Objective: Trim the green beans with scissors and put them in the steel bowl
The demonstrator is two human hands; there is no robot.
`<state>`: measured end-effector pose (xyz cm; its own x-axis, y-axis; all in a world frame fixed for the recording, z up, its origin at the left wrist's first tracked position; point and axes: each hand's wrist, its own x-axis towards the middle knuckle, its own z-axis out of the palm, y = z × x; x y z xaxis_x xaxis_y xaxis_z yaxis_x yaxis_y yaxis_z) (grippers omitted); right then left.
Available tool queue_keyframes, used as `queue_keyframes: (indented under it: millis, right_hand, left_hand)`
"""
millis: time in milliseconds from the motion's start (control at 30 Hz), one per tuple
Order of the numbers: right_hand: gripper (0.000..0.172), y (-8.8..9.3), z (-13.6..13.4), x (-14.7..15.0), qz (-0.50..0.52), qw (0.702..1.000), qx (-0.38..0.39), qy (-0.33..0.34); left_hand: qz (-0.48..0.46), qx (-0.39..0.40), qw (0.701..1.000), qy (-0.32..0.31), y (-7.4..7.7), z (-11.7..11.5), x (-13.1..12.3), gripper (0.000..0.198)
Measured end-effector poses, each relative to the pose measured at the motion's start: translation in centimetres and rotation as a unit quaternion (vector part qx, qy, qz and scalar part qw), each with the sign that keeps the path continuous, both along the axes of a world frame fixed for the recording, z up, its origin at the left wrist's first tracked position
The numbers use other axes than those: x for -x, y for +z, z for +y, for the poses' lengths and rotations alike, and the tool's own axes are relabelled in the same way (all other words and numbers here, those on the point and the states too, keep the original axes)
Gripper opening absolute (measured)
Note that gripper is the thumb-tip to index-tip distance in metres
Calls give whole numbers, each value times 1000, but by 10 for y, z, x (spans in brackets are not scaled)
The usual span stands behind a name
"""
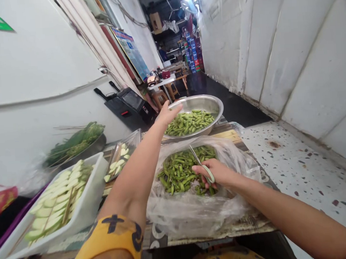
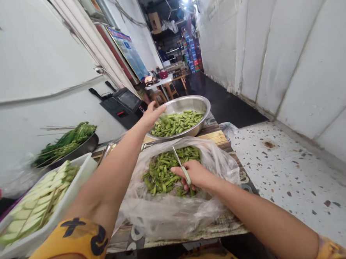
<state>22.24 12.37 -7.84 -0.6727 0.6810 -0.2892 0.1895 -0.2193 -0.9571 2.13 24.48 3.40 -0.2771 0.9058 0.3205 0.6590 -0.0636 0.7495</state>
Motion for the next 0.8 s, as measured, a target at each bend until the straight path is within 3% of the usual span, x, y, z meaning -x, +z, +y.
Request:
queue_keyframes:
  millis: [100, 200, 267, 333, 533, 667, 800]
  right_hand:
    - [40, 4, -2, 0, 8, 1000, 1, -1]
    - [39, 8, -3, 1, 14, 1000, 7, -14]
    - [38, 9, -2, 1, 22, 999, 6, -33]
    - [37, 8, -1, 1, 29, 998, 2, -47]
    - [33, 6, -1, 1, 19, 999, -4, -51]
    - [35, 7, 0, -1, 13, 998, -27, -46]
    - [34, 8, 1, -3, -20, 1000, -16, 4]
  left_hand:
    - [89, 8, 996, -5, -5, -25, -15, 44]
    - [133, 51, 982, -123, -11, -80, -28, 34]
    - [197, 166, 941, -218, -20, -114, -31, 29]
    - [294, 193, 913, -206, -36, -135, -27, 24]
    - [382, 155, 894, -177, -87, -137, -5, 30]
    - [320, 187, 906, -204, -94, -141, -4, 30]
    - [160, 192, 946, -208, -93, -150, 1, 31]
